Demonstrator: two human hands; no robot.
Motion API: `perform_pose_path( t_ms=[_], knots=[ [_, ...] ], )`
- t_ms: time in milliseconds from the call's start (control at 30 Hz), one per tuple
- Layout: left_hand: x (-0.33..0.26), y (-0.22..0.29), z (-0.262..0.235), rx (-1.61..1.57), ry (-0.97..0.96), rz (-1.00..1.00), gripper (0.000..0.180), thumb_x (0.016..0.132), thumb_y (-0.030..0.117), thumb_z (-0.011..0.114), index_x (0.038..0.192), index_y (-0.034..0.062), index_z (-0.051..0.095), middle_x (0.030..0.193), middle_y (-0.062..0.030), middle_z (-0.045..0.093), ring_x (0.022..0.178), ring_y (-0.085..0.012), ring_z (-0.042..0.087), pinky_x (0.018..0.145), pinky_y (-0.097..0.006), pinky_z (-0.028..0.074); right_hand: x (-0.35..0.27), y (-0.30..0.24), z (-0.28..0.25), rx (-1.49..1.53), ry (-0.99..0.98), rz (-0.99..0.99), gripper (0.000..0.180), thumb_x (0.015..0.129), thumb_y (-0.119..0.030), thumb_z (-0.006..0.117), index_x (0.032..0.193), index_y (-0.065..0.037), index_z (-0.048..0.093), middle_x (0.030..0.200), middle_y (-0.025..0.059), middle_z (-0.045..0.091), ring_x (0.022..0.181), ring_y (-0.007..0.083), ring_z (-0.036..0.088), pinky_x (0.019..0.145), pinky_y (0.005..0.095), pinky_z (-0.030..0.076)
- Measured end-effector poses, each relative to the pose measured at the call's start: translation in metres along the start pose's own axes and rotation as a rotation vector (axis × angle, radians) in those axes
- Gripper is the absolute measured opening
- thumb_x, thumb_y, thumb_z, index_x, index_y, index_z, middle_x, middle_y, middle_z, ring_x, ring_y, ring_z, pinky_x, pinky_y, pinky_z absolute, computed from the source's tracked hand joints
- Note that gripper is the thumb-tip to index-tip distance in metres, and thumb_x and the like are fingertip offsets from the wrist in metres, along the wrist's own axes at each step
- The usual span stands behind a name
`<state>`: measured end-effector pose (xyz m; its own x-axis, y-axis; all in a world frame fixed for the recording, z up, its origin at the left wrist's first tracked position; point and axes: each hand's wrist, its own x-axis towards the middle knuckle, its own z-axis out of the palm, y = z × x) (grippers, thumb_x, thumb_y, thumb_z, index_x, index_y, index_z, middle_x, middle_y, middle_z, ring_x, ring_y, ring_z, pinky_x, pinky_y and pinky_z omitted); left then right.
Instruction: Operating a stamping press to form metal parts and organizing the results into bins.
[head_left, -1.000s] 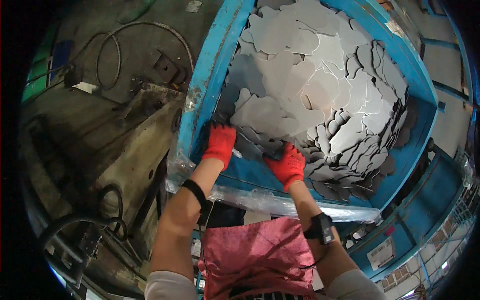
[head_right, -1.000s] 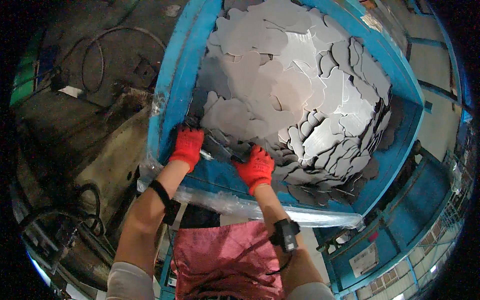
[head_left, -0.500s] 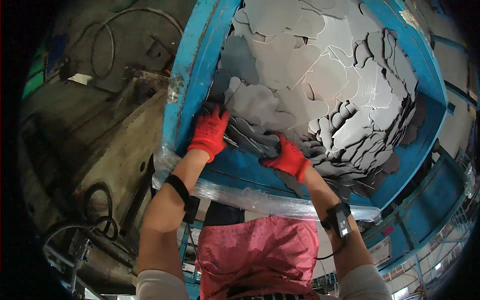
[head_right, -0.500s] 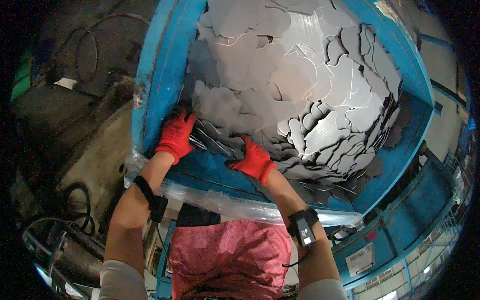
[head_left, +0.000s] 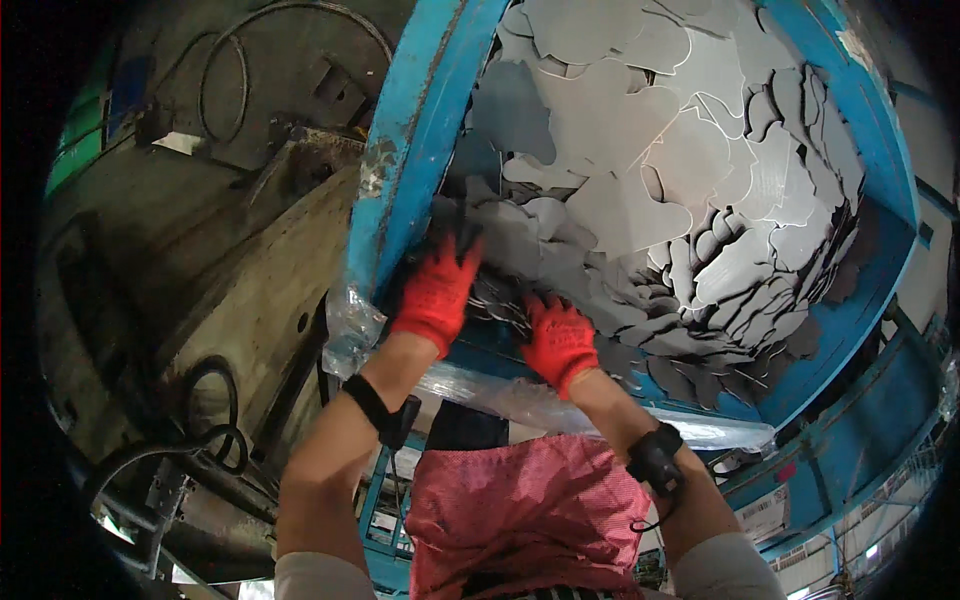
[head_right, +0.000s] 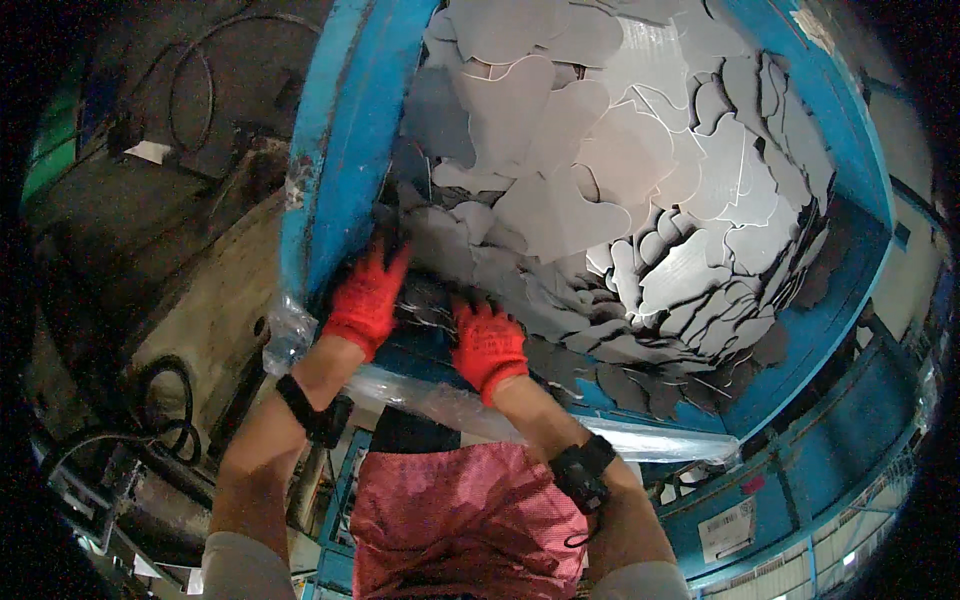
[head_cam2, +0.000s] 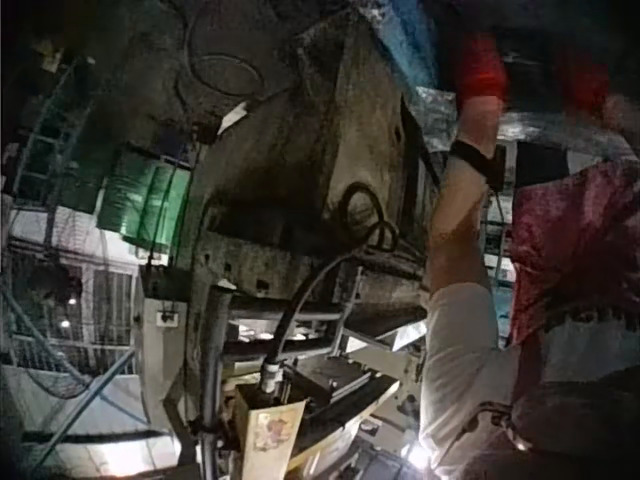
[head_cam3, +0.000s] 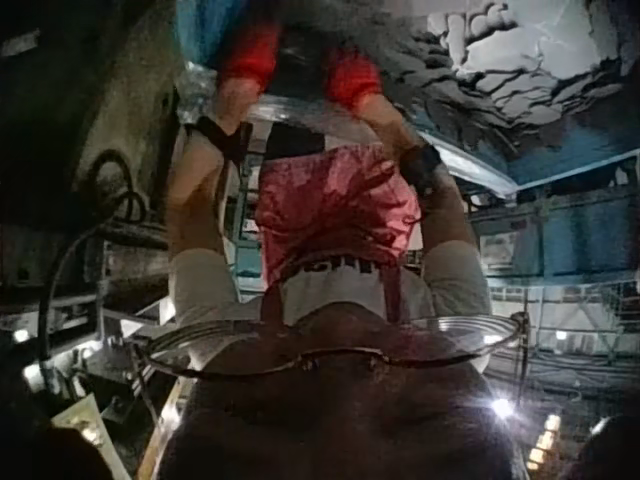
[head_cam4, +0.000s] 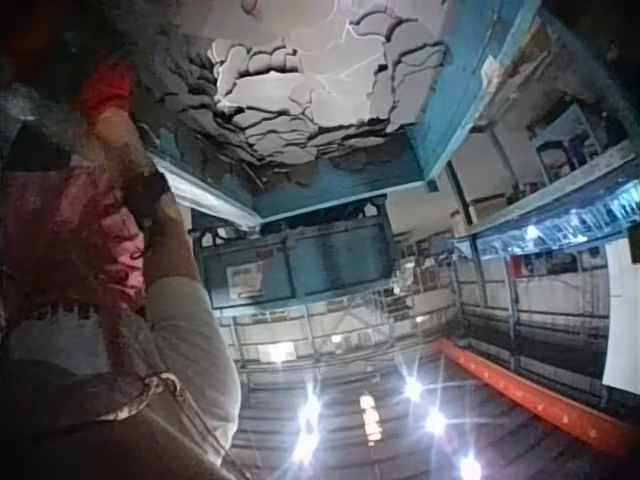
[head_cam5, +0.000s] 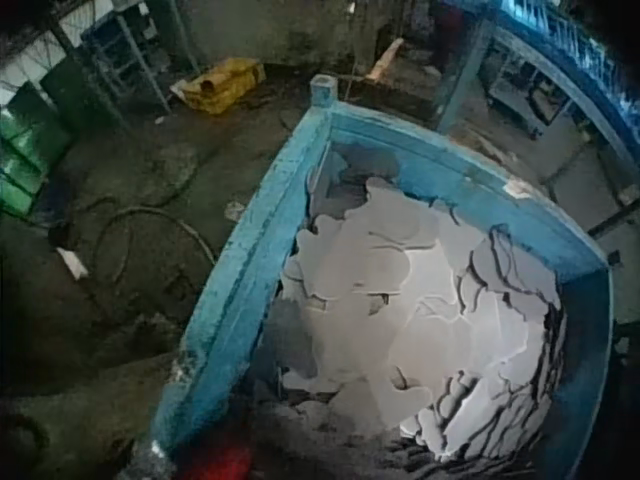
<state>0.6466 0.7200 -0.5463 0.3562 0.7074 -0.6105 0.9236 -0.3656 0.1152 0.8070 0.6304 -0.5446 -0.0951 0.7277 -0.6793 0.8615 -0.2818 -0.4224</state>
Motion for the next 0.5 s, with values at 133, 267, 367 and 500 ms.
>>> perform_pose_path(
  t_ms=[133,267,367,500],
  knots=[
    [0.02,0.003,0.013,0.179,-0.262,0.257,0.053,0.064,0.014,0.062,0.116,0.014,0.05,0.115,-0.0119,0.052,0.108,-0.0344,0.047,0.083,-0.041,0.044,0.024,0.013,-0.011,0.119,-0.208,-0.015,0.042,0.068,-0.028,0.063,0.105,-0.011,0.055,0.1,0.0158,0.058,0.094,0.0319,0.055,0.077,0.0432,0.045],
    [0.038,-0.015,0.03,0.052,-0.134,0.364,0.034,0.063,0.01,0.059,0.096,0.0116,0.062,0.101,-0.0125,0.059,0.102,-0.0321,0.052,0.081,-0.041,0.045,0.047,0.016,-0.035,0.15,-0.306,-0.12,0.045,0.065,-0.03,0.063,0.104,-0.007,0.057,0.099,0.0182,0.059,0.097,0.0331,0.054,0.081,0.0415,0.044],
    [0.064,0.015,-0.011,0.145,-0.408,0.366,0.026,0.06,0.009,0.06,0.086,0.0104,0.063,0.091,-0.0131,0.062,0.094,-0.0311,0.057,0.079,-0.041,0.046,0.058,0.047,-0.026,0.203,-0.277,-0.174,0.048,0.063,-0.03,0.064,0.105,-0.007,0.058,0.102,0.0195,0.058,0.1,0.0339,0.053,0.084,0.0406,0.043],
    [0.064,0.025,-0.031,0.091,-0.408,0.365,0.025,0.06,0.009,0.061,0.085,0.0079,0.063,0.093,-0.0185,0.061,0.093,-0.0308,0.058,0.079,-0.041,0.047,0.064,0.062,-0.039,0.31,-0.339,-0.263,0.06,0.062,-0.032,0.066,0.116,-0.008,0.053,0.111,0.0197,0.055,0.106,0.032,0.05,0.09,0.0383,0.04]
  ],
)
